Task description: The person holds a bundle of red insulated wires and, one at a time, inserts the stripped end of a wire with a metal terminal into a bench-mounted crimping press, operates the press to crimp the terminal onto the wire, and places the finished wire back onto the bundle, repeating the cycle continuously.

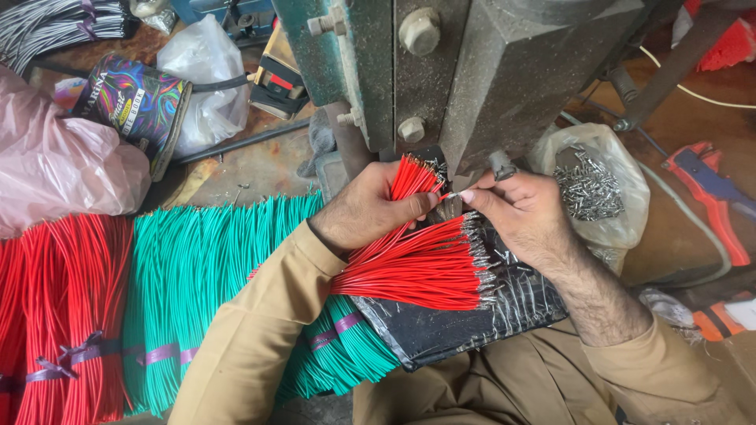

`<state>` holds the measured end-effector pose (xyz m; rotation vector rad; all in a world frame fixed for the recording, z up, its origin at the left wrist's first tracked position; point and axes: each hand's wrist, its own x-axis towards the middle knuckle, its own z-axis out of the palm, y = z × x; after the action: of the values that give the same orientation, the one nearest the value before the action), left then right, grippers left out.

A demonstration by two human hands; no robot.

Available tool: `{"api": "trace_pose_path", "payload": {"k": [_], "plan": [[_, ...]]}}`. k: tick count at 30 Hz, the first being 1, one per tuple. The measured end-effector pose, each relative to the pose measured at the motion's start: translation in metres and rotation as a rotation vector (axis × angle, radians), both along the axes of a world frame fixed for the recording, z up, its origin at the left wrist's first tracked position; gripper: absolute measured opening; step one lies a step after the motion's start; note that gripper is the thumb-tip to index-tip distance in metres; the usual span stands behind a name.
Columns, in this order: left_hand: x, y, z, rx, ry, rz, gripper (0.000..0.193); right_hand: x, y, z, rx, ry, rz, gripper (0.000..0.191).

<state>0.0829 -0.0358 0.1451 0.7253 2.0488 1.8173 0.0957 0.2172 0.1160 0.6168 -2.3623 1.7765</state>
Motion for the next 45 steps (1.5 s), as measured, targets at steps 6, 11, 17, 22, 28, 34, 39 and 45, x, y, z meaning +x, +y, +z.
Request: {"api": "trace_pose_path", "payload": {"k": [6,11,17,22,28,34,39,45], "plan": [[0.000,0.002,0.001,-0.003,0.040,-0.004,0.016,0.000,0.004,0.002,0.080,-0.050,-0.063,0.008],[0.004,0.003,0.005,-0.017,0.015,0.007,0.016,0.004,0.002,0.005,0.057,-0.001,-0.021,0.010],[0.006,0.003,0.004,0.052,0.058,-0.051,0.017,0.027,0.021,0.020,-0.088,-0.025,0.127,0.015],[0.004,0.001,0.003,0.032,-0.027,-0.016,0.016,0.040,0.046,0.034,0.480,0.056,-0.110,0.017],[0.006,0.004,0.006,0.031,-0.007,-0.020,0.018,0.042,0.043,0.024,0.557,0.056,-0.192,0.015],[0.005,0.003,0.009,0.001,-0.044,0.001,0.017,0.022,0.027,0.013,0.037,-0.112,-0.110,0.013],[0.004,0.002,0.006,-0.010,-0.001,0.019,0.016,0.012,0.007,0.004,-0.151,-0.054,0.053,0.013],[0.002,0.001,0.005,-0.005,0.003,0.017,0.016,0.002,0.002,-0.001,-0.109,-0.059,0.033,0.009]]}}
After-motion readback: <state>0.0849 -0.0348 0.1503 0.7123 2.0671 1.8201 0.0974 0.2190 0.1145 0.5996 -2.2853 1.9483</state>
